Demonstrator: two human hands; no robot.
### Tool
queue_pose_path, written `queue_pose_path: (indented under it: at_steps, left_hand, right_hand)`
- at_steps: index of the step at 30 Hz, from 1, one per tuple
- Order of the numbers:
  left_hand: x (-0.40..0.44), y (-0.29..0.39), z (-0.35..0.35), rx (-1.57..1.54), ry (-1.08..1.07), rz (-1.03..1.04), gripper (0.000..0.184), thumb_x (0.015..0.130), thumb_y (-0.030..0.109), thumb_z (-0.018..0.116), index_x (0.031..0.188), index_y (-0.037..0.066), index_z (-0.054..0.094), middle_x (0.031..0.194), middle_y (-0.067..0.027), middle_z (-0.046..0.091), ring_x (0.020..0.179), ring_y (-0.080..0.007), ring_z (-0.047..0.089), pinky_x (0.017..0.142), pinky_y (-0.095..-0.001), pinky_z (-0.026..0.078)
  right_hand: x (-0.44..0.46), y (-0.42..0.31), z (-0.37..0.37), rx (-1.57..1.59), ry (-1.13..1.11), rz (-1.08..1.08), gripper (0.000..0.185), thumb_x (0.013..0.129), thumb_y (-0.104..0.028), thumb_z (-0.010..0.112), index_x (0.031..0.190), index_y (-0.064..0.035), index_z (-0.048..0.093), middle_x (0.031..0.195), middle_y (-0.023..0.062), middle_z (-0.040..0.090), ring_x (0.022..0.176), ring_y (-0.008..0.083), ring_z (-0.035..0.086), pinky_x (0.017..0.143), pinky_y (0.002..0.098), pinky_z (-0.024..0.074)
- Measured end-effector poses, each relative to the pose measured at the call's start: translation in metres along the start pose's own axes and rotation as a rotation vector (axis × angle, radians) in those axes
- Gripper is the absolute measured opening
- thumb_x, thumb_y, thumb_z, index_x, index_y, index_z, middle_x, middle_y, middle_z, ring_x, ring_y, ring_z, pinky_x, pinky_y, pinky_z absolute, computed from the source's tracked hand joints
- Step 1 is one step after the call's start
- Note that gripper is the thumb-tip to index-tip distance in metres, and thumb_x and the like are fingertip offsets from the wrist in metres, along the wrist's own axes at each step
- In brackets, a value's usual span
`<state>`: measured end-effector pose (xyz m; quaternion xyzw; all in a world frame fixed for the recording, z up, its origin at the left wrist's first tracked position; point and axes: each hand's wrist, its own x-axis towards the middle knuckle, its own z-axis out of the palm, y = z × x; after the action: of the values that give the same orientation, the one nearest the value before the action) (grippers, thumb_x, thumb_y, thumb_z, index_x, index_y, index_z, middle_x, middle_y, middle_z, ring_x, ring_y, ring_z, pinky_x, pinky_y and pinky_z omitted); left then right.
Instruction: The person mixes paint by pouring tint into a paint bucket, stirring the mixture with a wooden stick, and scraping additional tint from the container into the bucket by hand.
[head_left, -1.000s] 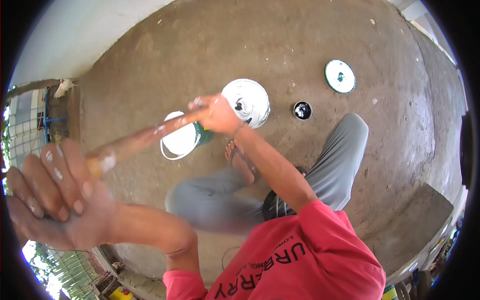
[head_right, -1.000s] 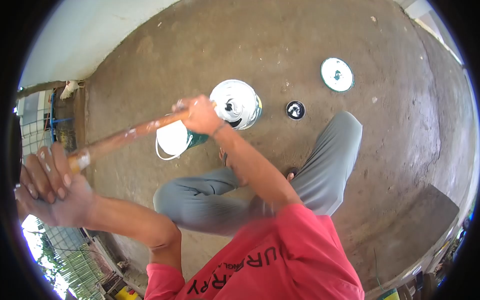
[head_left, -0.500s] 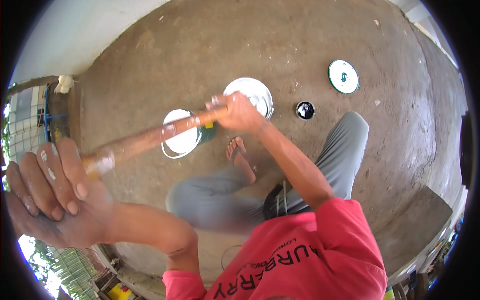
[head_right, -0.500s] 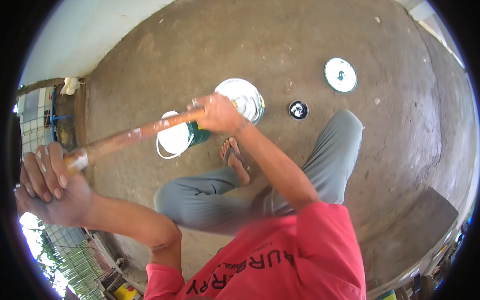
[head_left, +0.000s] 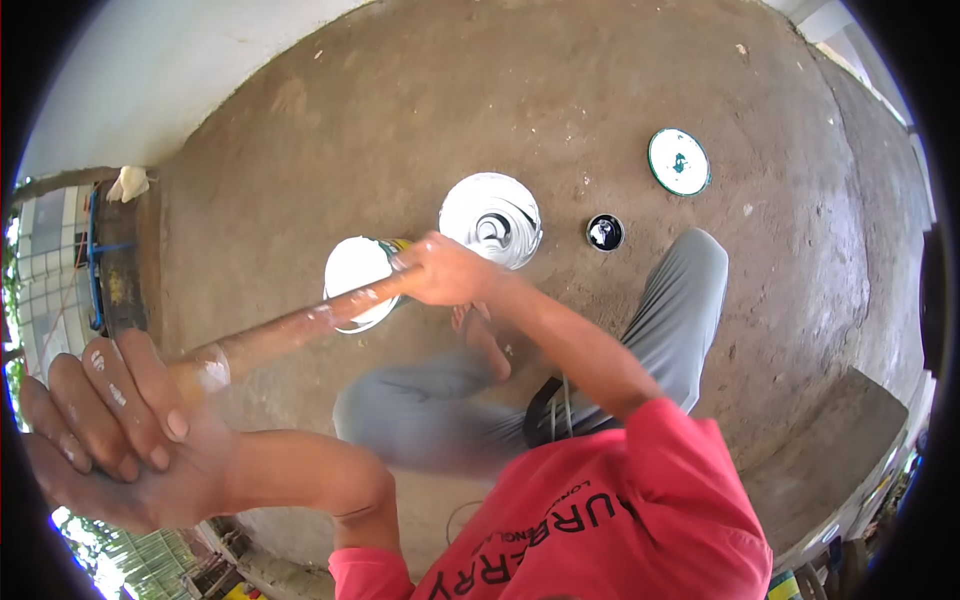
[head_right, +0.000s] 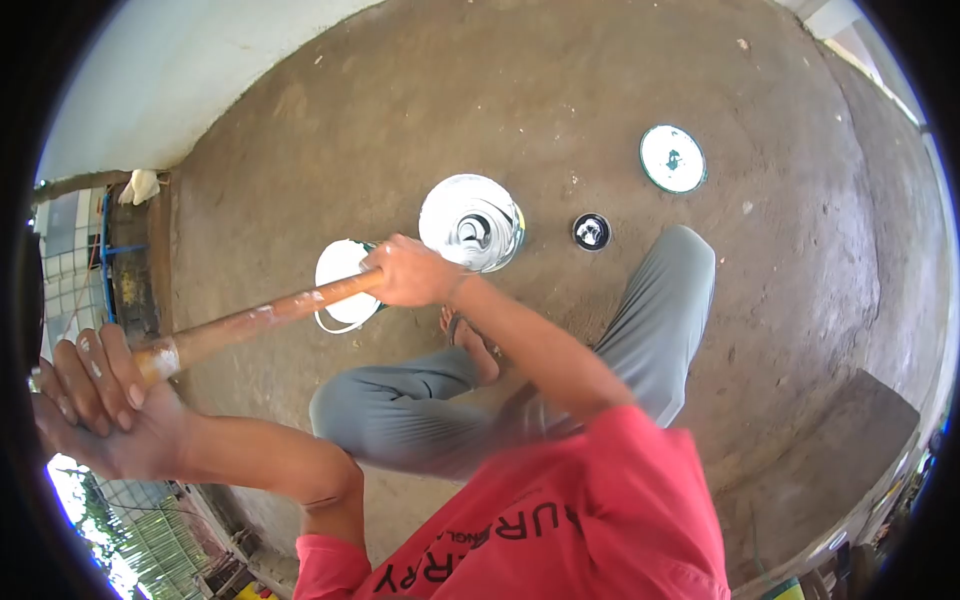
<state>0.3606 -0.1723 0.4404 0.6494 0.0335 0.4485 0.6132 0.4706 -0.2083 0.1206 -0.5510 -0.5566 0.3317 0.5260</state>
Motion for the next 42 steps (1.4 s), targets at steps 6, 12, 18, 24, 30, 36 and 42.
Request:
queue_pose_path:
  at_steps: [6, 12, 18, 24, 30, 36, 42]
  left_hand:
    - [0.003, -0.012, -0.002, -0.018, -0.018, -0.021, 0.030, 0.099, 0.019, 0.046, 0.072, 0.014, 0.036, 0.057, 0.0008, 0.035, 0.041, -0.0064, 0.030, 0.045, -0.0234, 0.033]
    - [0.008, -0.005, -0.004, -0.194, -0.069, -0.110, 0.031, 0.099, 0.018, 0.047, 0.070, 0.015, 0.035, 0.055, 0.0003, 0.034, 0.042, -0.0069, 0.030, 0.047, -0.0230, 0.034]
    - [0.004, -0.004, 0.007, 0.019, -0.020, -0.003, 0.032, 0.096, 0.016, 0.045, 0.066, 0.016, 0.032, 0.056, 0.0004, 0.033, 0.042, -0.0073, 0.028, 0.046, -0.0230, 0.033]
    - [0.003, -0.015, 0.014, 0.033, 0.027, 0.011, 0.030, 0.099, 0.019, 0.044, 0.071, 0.015, 0.035, 0.056, 0.0013, 0.032, 0.041, -0.0063, 0.025, 0.043, -0.0225, 0.031]
    - [0.011, -0.020, 0.012, 0.205, 0.151, 0.059, 0.029, 0.103, 0.024, 0.044, 0.076, 0.013, 0.038, 0.055, 0.0022, 0.032, 0.039, -0.0051, 0.022, 0.040, -0.0218, 0.028]
    - [0.052, -0.048, 0.053, 0.143, 0.100, -0.020, 0.032, 0.106, 0.023, 0.046, 0.076, 0.015, 0.036, 0.057, 0.0065, 0.025, 0.043, -0.0033, 0.019, 0.043, -0.0206, 0.027]
    - [0.093, -0.067, 0.063, 0.044, 0.191, -0.136, 0.036, 0.104, 0.022, 0.050, 0.073, 0.015, 0.034, 0.057, 0.0059, 0.024, 0.045, -0.0039, 0.021, 0.044, -0.0214, 0.027]
  right_hand:
    - [0.019, 0.012, -0.010, -0.006, 0.265, -0.040, 0.015, 0.074, -0.011, 0.067, 0.087, -0.0044, 0.070, 0.079, 0.0189, 0.069, 0.074, 0.0412, 0.066, 0.063, 0.0407, 0.0532]
    - [-0.007, 0.006, -0.027, -0.089, -0.001, 0.046, 0.025, 0.073, -0.021, 0.067, 0.094, -0.0105, 0.074, 0.076, 0.0199, 0.069, 0.071, 0.0416, 0.067, 0.067, 0.0466, 0.0562]
    - [-0.002, 0.005, 0.007, 0.010, 0.046, -0.027, 0.024, 0.073, -0.021, 0.068, 0.094, -0.0113, 0.075, 0.077, 0.0197, 0.069, 0.071, 0.0400, 0.068, 0.067, 0.0454, 0.0570]
    - [0.011, 0.011, -0.024, -0.048, 0.106, 0.102, 0.019, 0.074, -0.011, 0.066, 0.091, -0.0073, 0.073, 0.078, 0.0211, 0.067, 0.076, 0.0395, 0.067, 0.063, 0.0424, 0.0544]
    - [-0.013, -0.004, -0.035, -0.016, -0.095, 0.035, 0.016, 0.074, -0.013, 0.067, 0.085, -0.0023, 0.070, 0.076, 0.0221, 0.066, 0.071, 0.0446, 0.063, 0.064, 0.0446, 0.0534]
    - [0.029, 0.009, -0.013, 0.086, 0.371, 0.043, 0.022, 0.073, -0.016, 0.069, 0.087, 0.0019, 0.069, 0.075, 0.0269, 0.065, 0.070, 0.0453, 0.064, 0.065, 0.0446, 0.0531]
    - [0.016, 0.007, -0.058, -0.006, 0.340, 0.223, 0.027, 0.077, -0.024, 0.065, 0.092, -0.0020, 0.072, 0.076, 0.0292, 0.064, 0.074, 0.0469, 0.065, 0.069, 0.0480, 0.0544]
